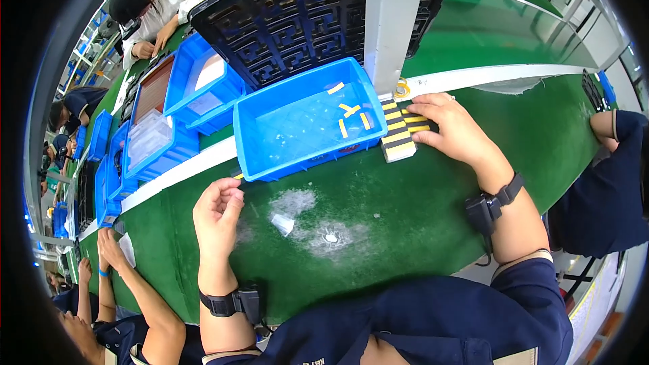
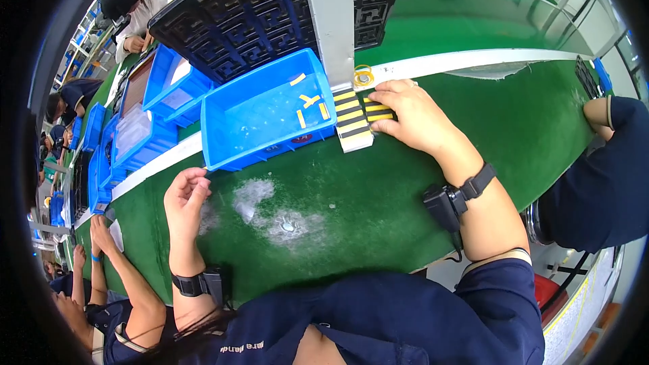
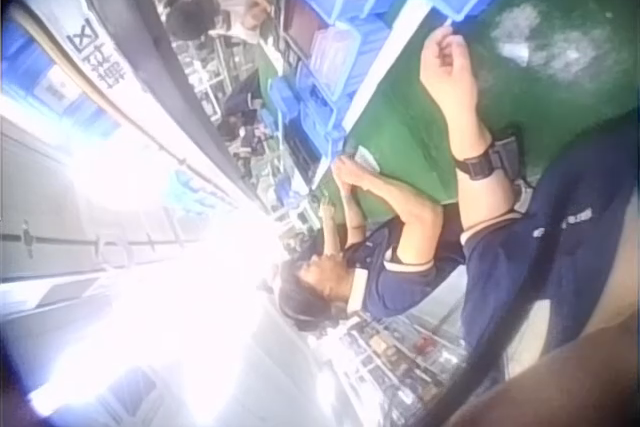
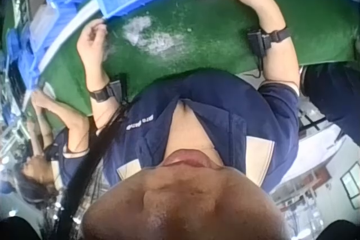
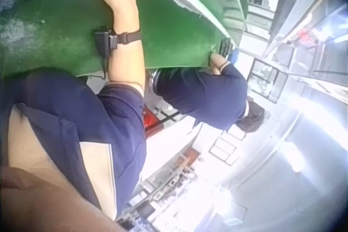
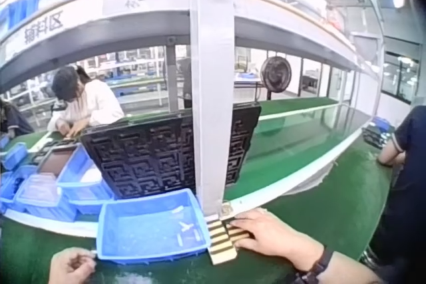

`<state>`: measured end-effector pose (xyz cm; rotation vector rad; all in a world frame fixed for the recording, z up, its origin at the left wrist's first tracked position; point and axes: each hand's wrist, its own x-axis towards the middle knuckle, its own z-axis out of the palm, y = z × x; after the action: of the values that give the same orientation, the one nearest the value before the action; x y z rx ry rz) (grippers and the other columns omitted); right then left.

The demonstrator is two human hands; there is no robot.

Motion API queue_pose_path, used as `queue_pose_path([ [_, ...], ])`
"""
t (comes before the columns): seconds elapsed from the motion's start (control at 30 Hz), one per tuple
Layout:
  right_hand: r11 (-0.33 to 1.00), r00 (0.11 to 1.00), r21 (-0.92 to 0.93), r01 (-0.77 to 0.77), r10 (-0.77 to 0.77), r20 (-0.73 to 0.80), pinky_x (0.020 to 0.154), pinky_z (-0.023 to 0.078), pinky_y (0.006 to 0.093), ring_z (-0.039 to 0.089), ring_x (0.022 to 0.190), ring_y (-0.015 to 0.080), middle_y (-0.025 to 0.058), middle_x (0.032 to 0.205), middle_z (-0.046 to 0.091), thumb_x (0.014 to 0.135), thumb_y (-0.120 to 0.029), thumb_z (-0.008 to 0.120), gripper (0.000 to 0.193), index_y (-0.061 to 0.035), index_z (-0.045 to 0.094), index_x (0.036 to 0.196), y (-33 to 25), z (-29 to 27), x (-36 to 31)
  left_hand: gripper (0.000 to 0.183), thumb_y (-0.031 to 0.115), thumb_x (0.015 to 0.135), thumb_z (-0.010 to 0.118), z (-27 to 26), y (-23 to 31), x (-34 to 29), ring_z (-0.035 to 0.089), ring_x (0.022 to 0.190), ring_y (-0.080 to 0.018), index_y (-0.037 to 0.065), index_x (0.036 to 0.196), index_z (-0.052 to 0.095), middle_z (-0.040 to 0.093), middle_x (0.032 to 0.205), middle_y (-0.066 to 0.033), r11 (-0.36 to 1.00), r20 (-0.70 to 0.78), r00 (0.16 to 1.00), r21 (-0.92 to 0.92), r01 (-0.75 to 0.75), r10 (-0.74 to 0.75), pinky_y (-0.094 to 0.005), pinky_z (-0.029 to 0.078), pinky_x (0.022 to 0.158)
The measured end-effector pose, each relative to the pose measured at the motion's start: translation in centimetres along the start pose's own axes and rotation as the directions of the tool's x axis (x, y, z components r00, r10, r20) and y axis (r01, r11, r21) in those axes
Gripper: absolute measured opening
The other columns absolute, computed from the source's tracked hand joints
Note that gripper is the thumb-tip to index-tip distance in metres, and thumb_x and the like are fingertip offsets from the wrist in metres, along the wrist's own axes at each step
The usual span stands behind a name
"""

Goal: Assembling small black plastic parts and yellow components at a factory workstation.

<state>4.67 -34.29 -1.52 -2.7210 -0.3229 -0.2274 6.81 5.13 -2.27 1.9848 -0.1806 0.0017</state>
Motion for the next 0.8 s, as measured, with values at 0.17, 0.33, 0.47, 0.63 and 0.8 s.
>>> queue_pose_path([
  [0.17, 1.0, 0.997, 0.006, 0.03, -0.029, -0.071, 0.09, 0.042, 0.0376, 0.053, 0.102, 0.0291, 0.013, 0.106, 0.059, 0.068, -0.009, 0.069, 0.034, -0.0017, 0.064, 0.1, -0.27, 0.77, -0.13, 0.017, 0.001, 0.081, 0.057, 0.05, -0.03, -0.08, 0.052, 0.071, -0.0064, -0.002, 0.097, 0.06, 0.058, 0.082, -0.0023, 0.999, 0.014, 1.0, 0.029, 0.023, -0.023, -0.0197, 0.045, 0.066],
  [0.33, 0.997, 0.994, 0.056, 0.044, -0.038, -0.103, 0.09, 0.042, 0.037, 0.053, 0.101, 0.0289, 0.012, 0.102, 0.06, 0.069, -0.01, 0.067, 0.032, -0.0009, 0.063, 0.1, -0.42, 1.13, 0.02, 0.017, 0.002, 0.081, 0.058, 0.17, -0.12, -0.02, 0.053, 0.071, -0.0067, -0.002, 0.098, 0.06, 0.058, 0.082, -0.0024, 1.0, 0.007, 1.0, 0.011, 0.021, -0.021, -0.0197, 0.044, 0.067],
  [0.47, 0.995, 0.99, 0.077, 0.065, -0.055, -0.13, 0.091, 0.042, 0.0372, 0.053, 0.103, 0.0294, 0.0135, 0.105, 0.059, 0.068, -0.007, 0.067, 0.034, -0.0001, 0.062, 0.1, -0.11, 0.81, -0.18, 0.017, 0.002, 0.082, 0.059, 0.19, -0.14, 0.02, 0.052, 0.071, -0.0065, -0.002, 0.098, 0.06, 0.058, 0.083, -0.002, 1.0, 0.015, 1.0, -0.016, 0.016, -0.016, -0.0196, 0.044, 0.067],
  [0.63, 0.992, 0.992, 0.078, 0.104, -0.098, -0.08, 0.092, 0.041, 0.0376, 0.052, 0.103, 0.0305, 0.0151, 0.105, 0.059, 0.067, -0.005, 0.067, 0.04, 0.0017, 0.059, 0.106, -0.47, 0.66, -0.4, 0.017, 0.002, 0.082, 0.059, 0.22, -0.26, -0.1, 0.052, 0.071, -0.0059, -0.002, 0.098, 0.06, 0.058, 0.082, -0.0011, 0.998, 0.04, 0.999, -0.058, 0.005, -0.002, -0.0196, 0.044, 0.066],
  [0.8, 0.983, 0.98, 0.172, 0.065, -0.031, -0.197, 0.091, 0.042, 0.0385, 0.054, 0.101, 0.0319, 0.0156, 0.106, 0.059, 0.069, 0.001, 0.058, 0.038, -0.0002, 0.058, 0.107, -0.79, 0.94, 0.18, 0.016, 0.002, 0.081, 0.06, 0.14, 0.13, -0.07, 0.055, 0.071, -0.0066, -0.001, 0.096, 0.061, 0.06, 0.082, -0.0027, 0.999, -0.022, 0.998, -0.015, -0.052, 0.051, -0.0198, 0.046, 0.067],
])
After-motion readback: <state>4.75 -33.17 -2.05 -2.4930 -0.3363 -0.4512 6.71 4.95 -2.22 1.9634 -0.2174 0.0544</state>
